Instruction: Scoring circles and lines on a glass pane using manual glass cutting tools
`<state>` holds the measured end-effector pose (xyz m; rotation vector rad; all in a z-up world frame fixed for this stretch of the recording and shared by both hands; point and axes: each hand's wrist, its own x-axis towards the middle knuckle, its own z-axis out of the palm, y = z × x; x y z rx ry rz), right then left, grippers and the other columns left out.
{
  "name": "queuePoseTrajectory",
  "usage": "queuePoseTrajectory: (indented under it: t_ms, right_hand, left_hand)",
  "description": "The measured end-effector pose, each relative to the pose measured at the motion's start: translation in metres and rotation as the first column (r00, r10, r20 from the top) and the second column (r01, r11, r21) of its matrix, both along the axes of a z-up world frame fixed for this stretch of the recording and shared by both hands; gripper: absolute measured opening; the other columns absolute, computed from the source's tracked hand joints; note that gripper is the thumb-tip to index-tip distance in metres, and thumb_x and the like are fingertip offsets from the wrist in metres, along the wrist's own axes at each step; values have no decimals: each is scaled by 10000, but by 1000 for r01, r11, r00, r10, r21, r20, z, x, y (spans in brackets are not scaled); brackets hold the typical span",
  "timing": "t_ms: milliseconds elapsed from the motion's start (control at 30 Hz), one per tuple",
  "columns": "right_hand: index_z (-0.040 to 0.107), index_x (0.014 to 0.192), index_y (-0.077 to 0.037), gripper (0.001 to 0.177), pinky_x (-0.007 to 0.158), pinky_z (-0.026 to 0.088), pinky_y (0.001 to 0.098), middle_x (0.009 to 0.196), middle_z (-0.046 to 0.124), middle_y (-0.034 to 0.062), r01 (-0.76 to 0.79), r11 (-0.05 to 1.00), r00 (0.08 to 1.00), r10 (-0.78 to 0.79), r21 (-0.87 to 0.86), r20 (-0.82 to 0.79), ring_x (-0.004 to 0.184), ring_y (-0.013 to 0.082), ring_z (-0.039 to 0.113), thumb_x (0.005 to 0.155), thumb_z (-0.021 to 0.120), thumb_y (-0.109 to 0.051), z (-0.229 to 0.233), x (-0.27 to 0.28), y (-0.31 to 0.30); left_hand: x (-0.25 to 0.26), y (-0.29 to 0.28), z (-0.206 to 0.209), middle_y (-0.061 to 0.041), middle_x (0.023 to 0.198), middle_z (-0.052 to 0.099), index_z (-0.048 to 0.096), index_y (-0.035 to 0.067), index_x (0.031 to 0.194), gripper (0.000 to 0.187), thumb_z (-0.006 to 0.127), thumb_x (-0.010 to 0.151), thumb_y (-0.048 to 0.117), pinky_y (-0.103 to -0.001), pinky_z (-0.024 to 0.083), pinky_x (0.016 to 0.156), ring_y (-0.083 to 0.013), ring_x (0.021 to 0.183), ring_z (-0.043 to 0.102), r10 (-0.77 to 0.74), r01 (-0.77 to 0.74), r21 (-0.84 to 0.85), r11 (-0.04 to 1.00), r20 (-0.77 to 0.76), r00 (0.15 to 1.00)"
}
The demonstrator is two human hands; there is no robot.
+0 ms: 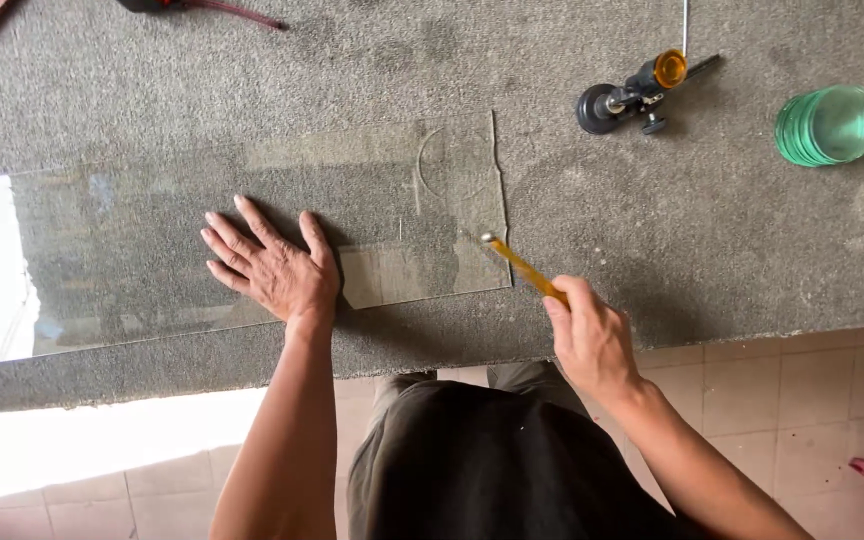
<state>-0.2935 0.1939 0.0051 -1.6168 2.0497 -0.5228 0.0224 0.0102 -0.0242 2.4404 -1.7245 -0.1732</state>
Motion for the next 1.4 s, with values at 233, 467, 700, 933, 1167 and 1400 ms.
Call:
queuePoseTrajectory:
  t_ms: [233,467,700,933,1167,1400]
  right_hand:
    - [626,1142,-121,152,576,588,464,789,718,141,-34,999,984,38,27,-176,628,317,726,1055,567,-230,2,22,-13]
    - [631,1049,-25,141,592,491,391,782,597,146,275,952,945,-242,-136,222,654,273,593,1038,632,-166,54,38,-16]
    - [632,890,-35,132,446,411,270,611,627,98,166,959,934,-79,-229,349,462,160,530,992,669,-109,78,53,-67]
    - [606,1057,43,127,485,568,249,801,655,144,153,963,776,21,-221,630,551,139,625,992,599,-67,66,66,-130]
    - [644,1062,111,197,580,657,363,855,682,239,177,977,799,-70,-121,597,626,250,727,1013,631,-79,50,79,-142]
    - [643,1015,171,133,527,649,327,810,669,262,174,960,820,-18,-219,572,603,232,707,965,660,48,42,89,-196]
  left_hand:
    - [-2,-1,1,-247,1675,159,245,142,1649,806,511,1037,594,-618,48,1220,-400,1557,61,-1,1,26,1000,20,1000]
    - [-5,-6,4,-252,1675,146,231,141,1650,806,506,1040,589,-639,30,1216,-412,1553,43,21,-21,49,999,-6,1000]
    - [-14,-17,9,-273,1651,158,221,130,1640,806,488,1052,612,-675,14,1197,-443,1537,16,105,-103,74,992,-32,994]
    - [-12,-19,1,-260,1656,163,231,155,1640,834,560,1022,610,-678,10,1193,-440,1541,44,120,-118,47,992,-42,992]
    - [-12,-20,0,-240,1671,159,233,170,1644,841,579,1010,601,-677,23,1200,-434,1549,56,124,-123,36,992,-40,991]
    - [-13,-22,3,-245,1670,171,247,164,1642,856,628,984,557,-679,30,1193,-440,1546,71,113,-112,33,993,-32,993]
